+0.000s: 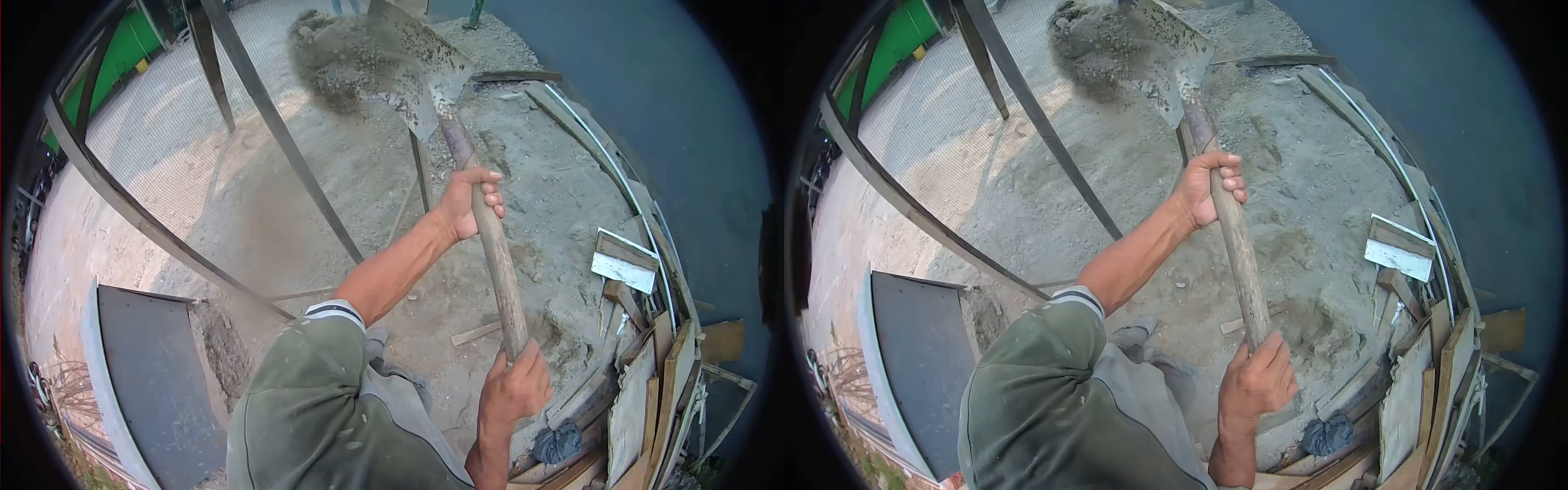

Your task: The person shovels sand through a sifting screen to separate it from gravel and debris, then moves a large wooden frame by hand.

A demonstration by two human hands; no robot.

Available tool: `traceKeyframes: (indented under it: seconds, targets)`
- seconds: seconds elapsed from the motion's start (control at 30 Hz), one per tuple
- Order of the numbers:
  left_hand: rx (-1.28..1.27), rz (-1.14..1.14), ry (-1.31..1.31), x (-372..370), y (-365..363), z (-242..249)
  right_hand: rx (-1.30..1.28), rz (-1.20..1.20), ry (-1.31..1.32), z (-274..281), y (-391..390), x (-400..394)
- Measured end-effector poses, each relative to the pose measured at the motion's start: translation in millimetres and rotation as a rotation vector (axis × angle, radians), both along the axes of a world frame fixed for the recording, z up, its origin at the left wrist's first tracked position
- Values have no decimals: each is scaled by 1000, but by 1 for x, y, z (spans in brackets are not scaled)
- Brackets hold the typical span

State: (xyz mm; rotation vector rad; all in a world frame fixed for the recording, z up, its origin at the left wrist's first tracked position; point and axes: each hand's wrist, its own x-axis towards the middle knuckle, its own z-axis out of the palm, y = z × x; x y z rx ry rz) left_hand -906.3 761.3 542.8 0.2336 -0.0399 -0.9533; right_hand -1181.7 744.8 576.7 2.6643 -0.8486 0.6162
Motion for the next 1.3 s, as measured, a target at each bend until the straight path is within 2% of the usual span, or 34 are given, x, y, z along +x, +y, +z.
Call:
traceKeyframes:
  seconds: [0.07, 0.13, 0.23, 0.3, 0.37, 0.47, 0.53, 0.6, 0.73, 0.8, 0.83, 0.9, 0.97, 1.1, 1.17, 1.3]
  targets:
    - [-40, 37, -81, 19, 2, 53, -62, 55, -70, 17, -4, 16]
    - [-57, 57, -104, 21, -3, 78, -78, 43, -137, 27, -9, 23]
    - [-33, 62, -139, 11, -12, 82, -63, 28, -185, 15, -12, 16]
    - [95, 75, -123, -11, -25, 63, 5, 18, -165, -5, -22, 4]
    - [219, 102, -74, -37, -40, 24, 141, -4, -126, -34, -31, -25]
    - [385, 68, -57, -85, -64, -67, 327, -57, -133, -90, -43, -73]
    - [612, -22, -25, -116, -74, -141, 426, -91, -110, -130, -43, -108]
    - [856, -63, -7, -152, -75, -190, 589, -166, -142, -175, -33, -138]
    - [1310, -111, -115, -209, -72, -275, 1087, -373, -4, -238, -14, -186]
    - [1452, -163, -234, -224, -71, -310, 1334, -408, 124, -255, -27, -199]
    - [1502, -169, -207, -229, -76, -319, 1578, -431, 178, -266, -44, -203]
    - [1601, -192, -213, -232, -89, -329, 1836, -429, -19, -323, -70, -217]
    - [1608, -196, -139, -231, -99, -339, 1983, -558, -64, -389, -112, -216]
    - [1582, -213, -88, -223, -106, -356, 1501, -731, 169, -532, -208, -165]
    - [1519, -193, -44, -224, -97, -364, 1385, -786, 14, -614, -231, -128]
    - [1539, -194, 75, -235, -86, -364, 1370, -888, -14, -730, -264, -51]
